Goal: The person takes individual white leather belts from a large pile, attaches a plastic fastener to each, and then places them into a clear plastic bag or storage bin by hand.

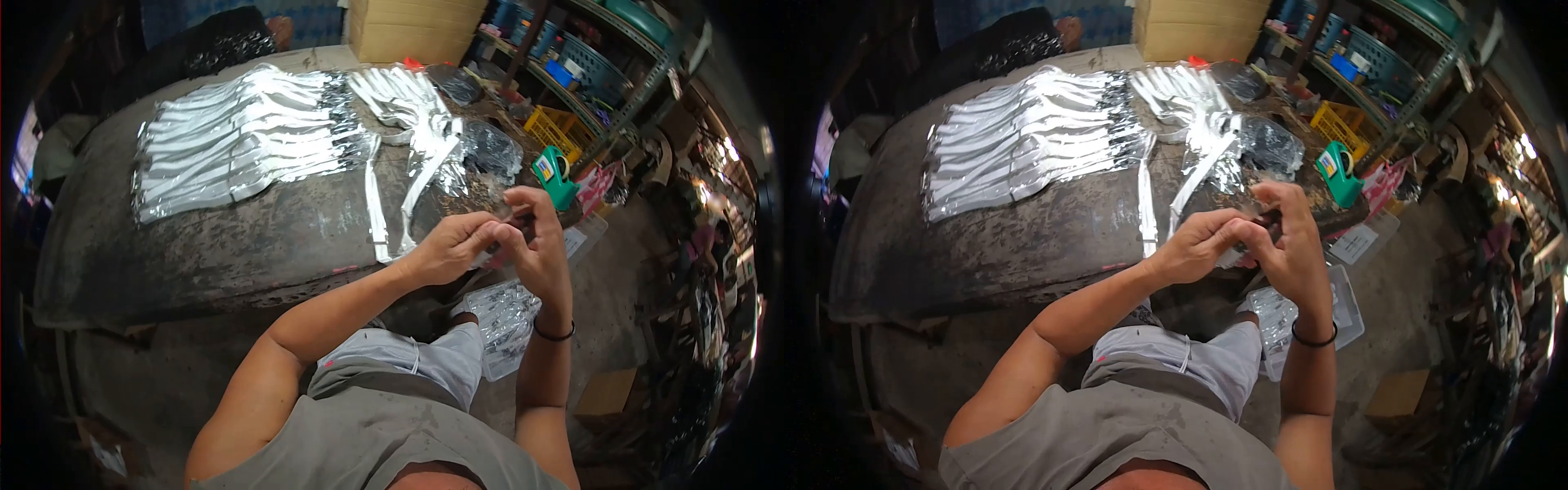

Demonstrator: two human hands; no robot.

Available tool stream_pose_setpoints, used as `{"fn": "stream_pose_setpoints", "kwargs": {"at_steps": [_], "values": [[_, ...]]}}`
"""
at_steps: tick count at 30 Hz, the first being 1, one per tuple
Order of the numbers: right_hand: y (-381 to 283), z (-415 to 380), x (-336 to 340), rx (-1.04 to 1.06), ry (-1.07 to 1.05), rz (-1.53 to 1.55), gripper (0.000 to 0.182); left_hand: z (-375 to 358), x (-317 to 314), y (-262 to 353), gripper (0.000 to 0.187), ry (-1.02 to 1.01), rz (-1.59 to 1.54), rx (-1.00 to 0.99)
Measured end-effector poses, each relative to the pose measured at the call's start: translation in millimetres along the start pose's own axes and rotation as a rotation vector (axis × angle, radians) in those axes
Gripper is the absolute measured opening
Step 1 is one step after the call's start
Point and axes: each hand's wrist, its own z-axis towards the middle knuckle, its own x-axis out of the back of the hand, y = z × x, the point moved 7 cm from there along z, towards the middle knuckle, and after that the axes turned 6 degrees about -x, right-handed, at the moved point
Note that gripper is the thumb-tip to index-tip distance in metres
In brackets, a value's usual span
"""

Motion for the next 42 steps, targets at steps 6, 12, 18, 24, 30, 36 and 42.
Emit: {"fn": "stream_pose_setpoints", "kwargs": {"at_steps": [6, 12, 18, 24, 30, 36, 42], "values": [[-6.4, 4.4, 6.0, 0.157, -0.044, -0.097, 0.011, 1.9, 3.3, 17.9, 0.033, -0.056, -0.265, 0.009], [-24.2, 20.4, 40.6, 0.319, 0.289, 0.069, 0.014, -4.3, 13.5, 0.8, 0.057, -0.512, 0.025, 0.085], [-22.4, 73.0, 84.8, 0.373, 0.413, -0.109, 0.033, 19.7, 23.0, -11.2, 0.052, -0.692, -0.015, 0.262], [-80.2, 138.8, 108.6, 0.841, 0.741, -1.201, 0.022, 83.0, 28.1, 16.6, 0.065, -0.663, -0.281, 0.185], [-116.8, 239.3, 139.7, 0.806, 0.672, -0.602, 0.033, 123.2, 19.1, 65.8, 0.091, -0.613, -0.791, 0.268], [-133.9, 337.6, 148.3, 0.77, 0.662, -0.096, 0.02, 141.8, 39.0, 112.2, 0.101, -0.651, -0.757, 0.313], [-172.1, 391.8, 108.2, 0.957, 0.581, -0.332, 0.017, 126.6, 82.0, 130.4, 0.111, -0.66, -0.581, 0.281]]}}
